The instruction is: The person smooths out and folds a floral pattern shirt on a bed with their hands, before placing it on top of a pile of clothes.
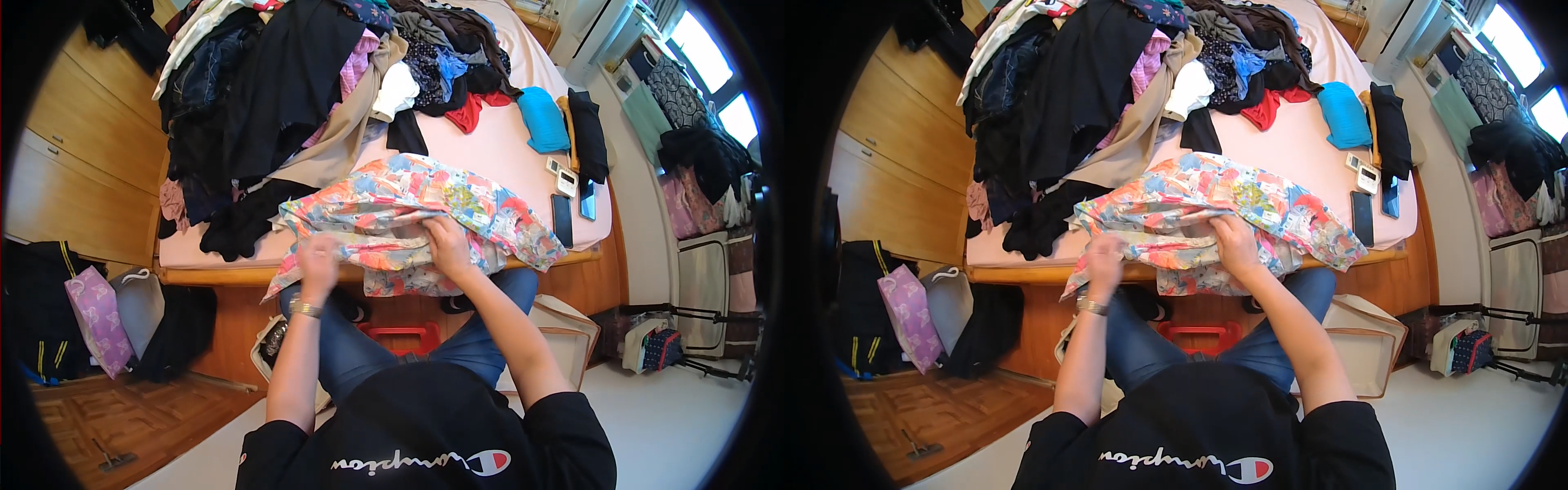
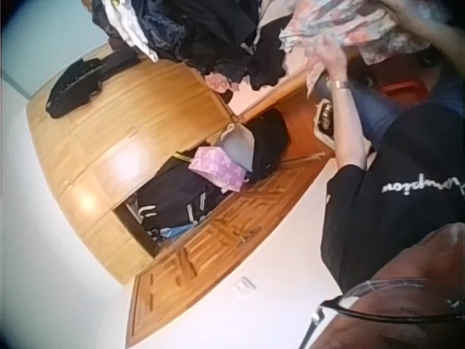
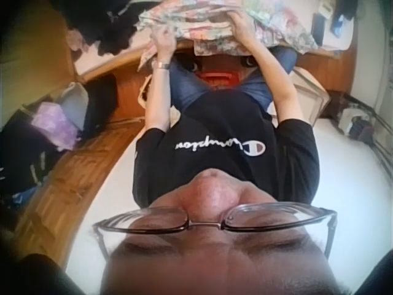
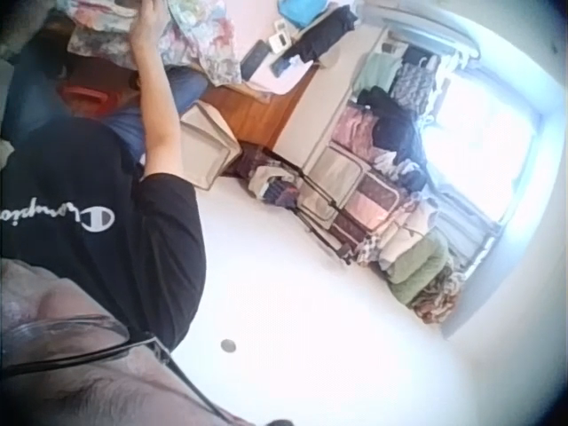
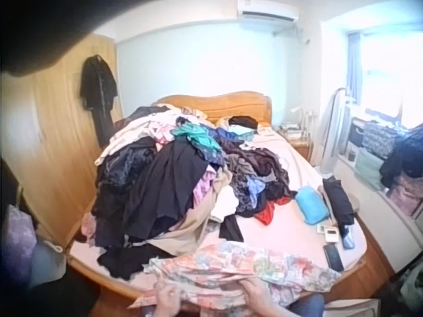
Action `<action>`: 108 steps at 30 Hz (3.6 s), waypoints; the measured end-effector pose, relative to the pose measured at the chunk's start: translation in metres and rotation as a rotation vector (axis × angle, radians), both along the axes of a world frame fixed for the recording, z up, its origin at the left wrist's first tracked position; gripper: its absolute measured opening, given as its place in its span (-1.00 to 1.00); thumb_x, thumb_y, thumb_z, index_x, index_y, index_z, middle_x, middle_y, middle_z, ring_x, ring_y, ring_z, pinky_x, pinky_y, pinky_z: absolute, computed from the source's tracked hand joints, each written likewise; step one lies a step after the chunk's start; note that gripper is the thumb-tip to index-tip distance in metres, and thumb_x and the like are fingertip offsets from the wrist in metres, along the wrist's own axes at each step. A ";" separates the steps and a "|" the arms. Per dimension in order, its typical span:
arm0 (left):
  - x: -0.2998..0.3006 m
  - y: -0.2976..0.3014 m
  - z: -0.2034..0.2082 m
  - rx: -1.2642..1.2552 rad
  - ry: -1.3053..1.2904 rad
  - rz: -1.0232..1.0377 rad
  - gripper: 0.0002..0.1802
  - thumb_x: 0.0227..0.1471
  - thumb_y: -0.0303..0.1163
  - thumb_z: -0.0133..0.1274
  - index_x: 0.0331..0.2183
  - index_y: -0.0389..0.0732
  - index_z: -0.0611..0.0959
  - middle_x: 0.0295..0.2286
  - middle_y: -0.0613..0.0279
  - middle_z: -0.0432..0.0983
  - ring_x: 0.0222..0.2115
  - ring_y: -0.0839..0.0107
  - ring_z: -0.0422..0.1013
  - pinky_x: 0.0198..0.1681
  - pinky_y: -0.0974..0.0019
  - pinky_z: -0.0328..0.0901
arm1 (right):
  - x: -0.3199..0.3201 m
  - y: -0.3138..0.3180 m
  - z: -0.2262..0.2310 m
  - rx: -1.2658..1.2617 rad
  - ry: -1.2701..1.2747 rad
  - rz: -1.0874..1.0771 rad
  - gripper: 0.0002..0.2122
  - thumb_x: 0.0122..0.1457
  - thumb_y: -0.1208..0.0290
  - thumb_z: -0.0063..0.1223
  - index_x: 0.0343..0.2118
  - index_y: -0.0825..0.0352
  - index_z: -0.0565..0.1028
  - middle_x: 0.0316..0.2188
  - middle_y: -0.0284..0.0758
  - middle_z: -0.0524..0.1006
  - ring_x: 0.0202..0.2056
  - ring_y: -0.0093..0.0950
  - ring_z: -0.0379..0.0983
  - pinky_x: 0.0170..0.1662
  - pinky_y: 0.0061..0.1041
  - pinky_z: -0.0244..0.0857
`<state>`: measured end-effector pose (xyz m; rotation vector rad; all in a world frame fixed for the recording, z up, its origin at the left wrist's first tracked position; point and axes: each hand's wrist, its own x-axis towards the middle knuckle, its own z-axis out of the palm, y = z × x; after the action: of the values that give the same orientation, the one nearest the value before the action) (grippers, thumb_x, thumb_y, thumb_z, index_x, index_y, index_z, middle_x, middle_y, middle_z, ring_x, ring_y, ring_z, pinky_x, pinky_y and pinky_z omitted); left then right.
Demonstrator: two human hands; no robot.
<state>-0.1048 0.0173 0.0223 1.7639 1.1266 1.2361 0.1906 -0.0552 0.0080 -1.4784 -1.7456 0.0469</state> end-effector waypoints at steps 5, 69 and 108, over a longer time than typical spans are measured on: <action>0.090 -0.018 -0.033 -0.639 -0.009 0.040 -0.70 0.16 -0.26 0.15 -0.37 -0.36 0.63 -0.52 0.10 0.58 -0.53 0.37 0.54 -0.55 0.33 0.39 | 0.005 0.011 0.046 0.020 -0.142 -0.322 -0.72 -0.03 0.50 0.23 -0.20 0.30 0.55 -0.17 -0.24 0.50 -0.15 -0.19 0.43 -0.06 -0.24 0.26; 0.088 0.009 -0.004 -0.952 -0.494 -0.341 -0.85 0.11 -0.58 0.15 -0.24 -0.37 0.59 -0.29 0.13 0.62 -0.31 0.45 0.57 -0.22 0.38 0.51 | -0.015 0.001 0.037 -0.209 -0.179 0.349 -0.89 0.05 0.46 0.14 -0.32 0.23 0.57 -0.40 -0.25 0.51 -0.37 -0.21 0.51 -0.32 -0.24 0.39; 0.089 0.012 0.014 -0.956 -0.299 -0.357 -0.93 0.11 -0.53 0.14 -0.35 -0.33 0.62 -0.43 0.21 0.61 -0.47 0.52 0.53 -0.37 0.47 0.45 | -0.028 -0.002 0.039 -0.209 0.057 0.225 -0.89 0.10 0.49 0.15 -0.35 0.35 0.47 -0.41 -0.11 0.49 -0.31 -0.08 0.48 -0.27 -0.17 0.36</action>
<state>-0.0159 0.0290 0.0360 0.9463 0.9312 0.5472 0.1628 -0.0569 0.0473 -1.4040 -1.8982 0.3954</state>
